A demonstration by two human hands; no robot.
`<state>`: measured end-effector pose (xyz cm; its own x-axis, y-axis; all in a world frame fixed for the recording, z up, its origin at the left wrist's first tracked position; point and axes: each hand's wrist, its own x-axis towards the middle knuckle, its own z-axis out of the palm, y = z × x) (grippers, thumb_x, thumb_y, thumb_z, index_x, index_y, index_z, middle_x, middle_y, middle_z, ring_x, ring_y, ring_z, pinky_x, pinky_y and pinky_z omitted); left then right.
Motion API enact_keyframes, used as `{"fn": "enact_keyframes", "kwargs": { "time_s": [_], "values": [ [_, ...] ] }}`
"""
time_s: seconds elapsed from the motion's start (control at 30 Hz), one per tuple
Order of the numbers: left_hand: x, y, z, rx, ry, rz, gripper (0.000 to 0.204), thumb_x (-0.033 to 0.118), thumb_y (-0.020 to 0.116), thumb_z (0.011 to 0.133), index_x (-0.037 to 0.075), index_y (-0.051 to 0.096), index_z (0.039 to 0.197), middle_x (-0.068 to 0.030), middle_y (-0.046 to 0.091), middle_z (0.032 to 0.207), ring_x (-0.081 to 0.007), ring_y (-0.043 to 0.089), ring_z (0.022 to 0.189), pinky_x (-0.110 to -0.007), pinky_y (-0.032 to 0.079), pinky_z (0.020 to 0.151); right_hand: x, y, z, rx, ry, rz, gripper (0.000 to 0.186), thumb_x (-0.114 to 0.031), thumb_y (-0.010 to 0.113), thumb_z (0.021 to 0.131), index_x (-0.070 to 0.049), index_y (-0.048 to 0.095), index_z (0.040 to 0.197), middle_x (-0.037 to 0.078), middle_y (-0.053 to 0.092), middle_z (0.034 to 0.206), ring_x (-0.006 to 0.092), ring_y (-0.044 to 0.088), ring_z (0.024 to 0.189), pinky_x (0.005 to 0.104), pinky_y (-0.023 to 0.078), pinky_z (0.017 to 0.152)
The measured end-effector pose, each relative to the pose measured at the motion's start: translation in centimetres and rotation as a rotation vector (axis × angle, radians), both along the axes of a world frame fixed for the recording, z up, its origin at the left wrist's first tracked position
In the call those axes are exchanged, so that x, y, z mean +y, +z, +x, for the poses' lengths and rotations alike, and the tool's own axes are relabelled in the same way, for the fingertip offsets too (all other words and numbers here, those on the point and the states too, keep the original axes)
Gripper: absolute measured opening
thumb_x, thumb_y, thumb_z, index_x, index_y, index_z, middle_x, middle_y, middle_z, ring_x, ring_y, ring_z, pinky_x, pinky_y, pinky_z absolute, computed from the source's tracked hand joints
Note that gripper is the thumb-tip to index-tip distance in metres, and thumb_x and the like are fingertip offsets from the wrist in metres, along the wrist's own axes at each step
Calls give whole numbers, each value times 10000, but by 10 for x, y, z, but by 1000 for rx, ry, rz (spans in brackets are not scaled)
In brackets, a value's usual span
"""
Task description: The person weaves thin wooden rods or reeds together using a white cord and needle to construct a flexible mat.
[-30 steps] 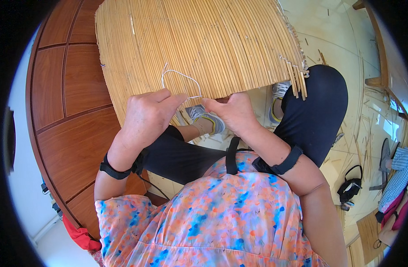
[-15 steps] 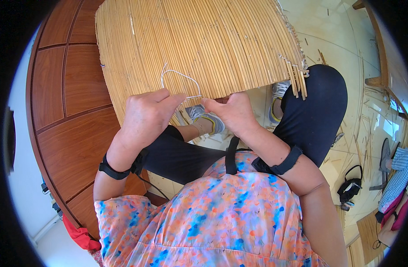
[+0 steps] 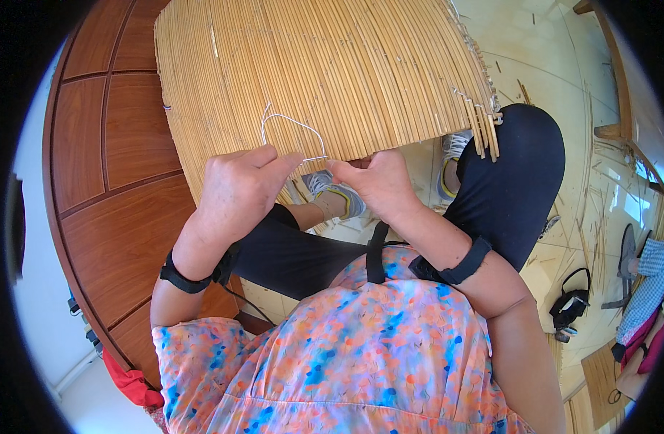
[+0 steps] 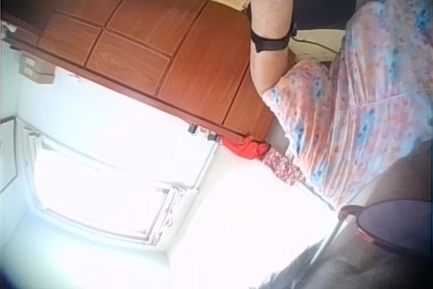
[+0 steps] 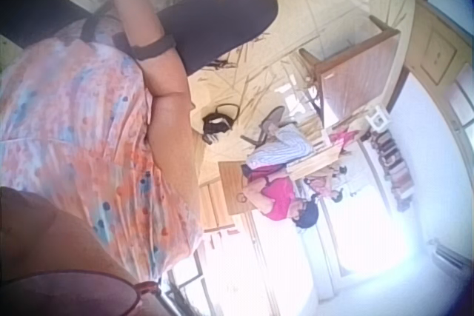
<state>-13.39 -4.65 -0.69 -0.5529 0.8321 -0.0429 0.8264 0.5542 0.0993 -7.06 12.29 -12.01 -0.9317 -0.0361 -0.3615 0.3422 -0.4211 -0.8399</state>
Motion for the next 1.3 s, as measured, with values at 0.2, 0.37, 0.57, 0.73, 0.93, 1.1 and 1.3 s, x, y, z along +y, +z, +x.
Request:
{"fn": "enact_keyframes", "kwargs": {
  "time_s": [0.2,0.37,0.57,0.73,0.93,1.1,1.3],
  "values": [
    [2,3,1,21,-17,-34,123,103,627,673,95,574,785,-46,507,660,-222,590,533,-337,462,433,1,2,0,-8,32,40,226,-49,687,791,-7,607,998,37,640,843,103,606,684,223,450,575],
    [17,15,3,49,-71,-118,105,117,632,668,89,579,754,-42,538,665,-218,605,550,-337,480,457,-1,0,1,6,-7,33,193,-34,684,792,21,627,968,49,651,824,108,611,679,238,479,594],
    [33,19,2,62,-140,-260,84,103,629,665,84,556,703,-44,536,662,-221,611,586,-339,490,496,-1,-2,1,7,-30,23,164,-3,678,788,46,645,941,60,665,811,115,618,679,251,504,612],
    [36,17,2,50,-149,-295,90,117,636,665,73,576,714,-51,568,668,-219,628,601,-333,507,511,-2,-6,2,18,-42,37,165,3,680,781,51,648,936,62,668,802,115,614,673,257,504,614],
    [42,15,7,81,-170,-353,56,105,631,668,70,592,688,-50,573,648,-205,634,597,-311,497,491,-1,-5,3,-47,-4,69,161,3,678,780,59,651,929,72,674,798,117,622,686,257,499,614],
    [56,20,8,79,-202,-392,38,106,631,670,74,611,677,-53,594,651,-200,638,596,-305,496,487,-5,-4,3,-13,-137,-10,125,-32,680,792,60,662,875,71,668,750,109,607,628,247,485,564],
    [55,14,4,60,-170,-392,30,110,628,688,81,625,693,-52,609,665,-202,652,618,-312,506,500,2,-3,1,-224,67,114,129,-76,685,809,48,667,777,66,650,679,82,568,514,226,449,449]
  ]
}}
